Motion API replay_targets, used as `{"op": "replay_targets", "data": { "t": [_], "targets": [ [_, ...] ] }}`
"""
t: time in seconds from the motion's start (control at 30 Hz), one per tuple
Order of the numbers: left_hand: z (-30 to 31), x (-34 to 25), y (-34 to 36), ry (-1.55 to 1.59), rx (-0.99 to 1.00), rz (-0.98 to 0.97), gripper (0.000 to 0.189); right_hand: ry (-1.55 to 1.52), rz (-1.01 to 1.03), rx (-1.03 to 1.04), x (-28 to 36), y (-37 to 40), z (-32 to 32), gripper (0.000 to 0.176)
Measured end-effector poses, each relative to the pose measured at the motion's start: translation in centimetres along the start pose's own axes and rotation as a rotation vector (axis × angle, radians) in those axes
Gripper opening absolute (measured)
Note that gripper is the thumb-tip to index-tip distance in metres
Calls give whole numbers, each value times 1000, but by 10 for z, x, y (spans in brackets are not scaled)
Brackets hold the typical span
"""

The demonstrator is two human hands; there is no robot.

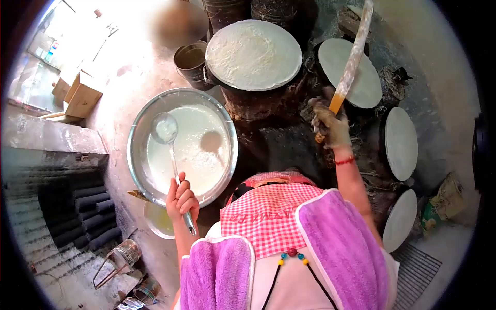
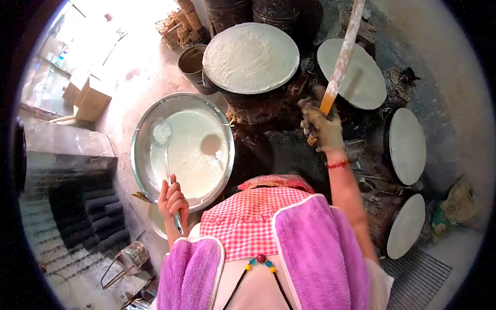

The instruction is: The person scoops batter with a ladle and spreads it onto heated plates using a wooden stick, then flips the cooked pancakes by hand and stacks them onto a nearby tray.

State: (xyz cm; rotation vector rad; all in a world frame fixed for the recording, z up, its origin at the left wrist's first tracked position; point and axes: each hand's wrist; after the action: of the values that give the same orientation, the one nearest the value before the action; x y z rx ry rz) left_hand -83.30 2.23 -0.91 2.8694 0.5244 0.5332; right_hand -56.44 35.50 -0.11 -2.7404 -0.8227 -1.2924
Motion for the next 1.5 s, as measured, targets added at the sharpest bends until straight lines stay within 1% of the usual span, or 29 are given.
{"op": "replay_targets", "data": {
  "t": [0.07, 0.1, 0.17, 0.23, 0.3, 0.33, 0.37, 0.4, 0.43, 0.5, 0.53, 0.57, 0.6, 0.63, 0.7, 0.73, 0.77, 0.83, 0.87, 0.93, 0.97, 1.03, 1.07, 1.1, 1.17, 1.23, 1.33, 1.43, 1.5],
  "targets": [
    [4, -7, -1, 38, -2, -15, 45, 727, -90, -17, -10, -28, 12, 29],
    [6, -8, -5, 66, 21, -40, 46, 828, -171, -58, -6, -36, -1, 24],
    [3, 1, -10, 101, 37, -94, 47, 738, -98, -76, -17, -81, 13, 24],
    [4, 9, -17, 113, -4, -150, 45, 874, -216, -150, 15, -121, -28, 24],
    [3, 16, -28, 132, 3, -194, 46, 917, -89, -76, 16, -202, -19, 24],
    [3, 21, -36, 163, 6, -225, 46, 906, -14, 13, 14, -246, -18, 26],
    [-1, 27, -44, 157, 4, -238, 46, 962, -24, 80, 19, -283, -16, 29],
    [-7, 35, -52, 188, 4, -281, 46, 1110, -21, 95, 17, -332, -9, 37],
    [-11, 43, -56, 223, 2, -325, 46, 1380, 28, 62, 24, -354, -25, 41],
    [-7, 52, -58, 214, 5, -373, 43, 1635, 125, 125, 24, -406, -44, 45],
    [0, 53, -54, 100, -49, -482, 42, 1636, 113, 142, 20, -431, -52, 45],
    [6, 54, -49, -16, -107, -586, 41, 1805, 118, 183, 15, -452, -58, 51],
    [-7, 65, -51, 282, -199, -652, 38, 1972, 128, 227, 9, -467, -65, 58],
    [-13, 72, -58, 283, -205, -667, 38, 1969, 119, 244, 5, -475, -73, 58],
    [-22, 83, -70, 184, -21, -579, 39, 1885, -69, 358, -2, -486, -86, 61],
    [-34, 89, -76, 214, -71, -594, 40, 1797, -111, 455, -7, -493, -84, 63],
    [-33, 91, -77, 217, -78, -605, 40, 1797, -122, 466, -8, -495, -85, 63],
    [-30, 92, -77, 197, -64, -667, 47, 1838, -79, 581, 0, -492, -98, 62],
    [-30, 93, -78, 203, -63, -669, 47, 1844, -79, 584, 1, -497, -96, 62],
    [-32, 96, -80, 207, -31, -689, 47, 1646, -69, 607, 6, -505, -89, 60],
    [-33, 97, -81, 208, -35, -689, 47, 1647, -73, 606, 11, -507, -87, 60],
    [-35, 97, -82, 191, -3, -698, 46, 1633, -216, 525, 23, -504, -93, 58],
    [-35, 97, -82, 188, 0, -699, 46, 1663, -243, 499, 24, -503, -91, 58],
    [-35, 96, -82, 179, 8, -690, 46, 1660, -240, 501, 22, -506, -83, 58],
    [-37, 96, -83, 171, 10, -682, 46, 1467, -256, 595, 15, -513, -59, 61],
    [-40, 97, -84, 160, -15, -687, 46, 1495, -275, 566, 20, -504, -51, 60],
    [-38, 97, -84, 167, -7, -689, 47, 1415, -301, 551, 35, -489, -30, 58],
    [-37, 97, -82, 179, -24, -690, 48, 1161, -382, 433, 41, -470, 3, 58],
    [-36, 97, -80, 188, -32, -678, 48, 1176, -324, 403, 46, -446, 6, 57]
  ]
}}
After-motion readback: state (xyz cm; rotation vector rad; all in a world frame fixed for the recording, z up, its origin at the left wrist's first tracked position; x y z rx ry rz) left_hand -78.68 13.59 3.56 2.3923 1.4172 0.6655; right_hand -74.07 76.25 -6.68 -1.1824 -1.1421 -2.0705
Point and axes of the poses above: each hand's wrist, its own y-axis away from the middle knuckle, its own z-axis out of the back of the hand, x = y × z, and after that the axes turned 4 degrees about y, right-handed
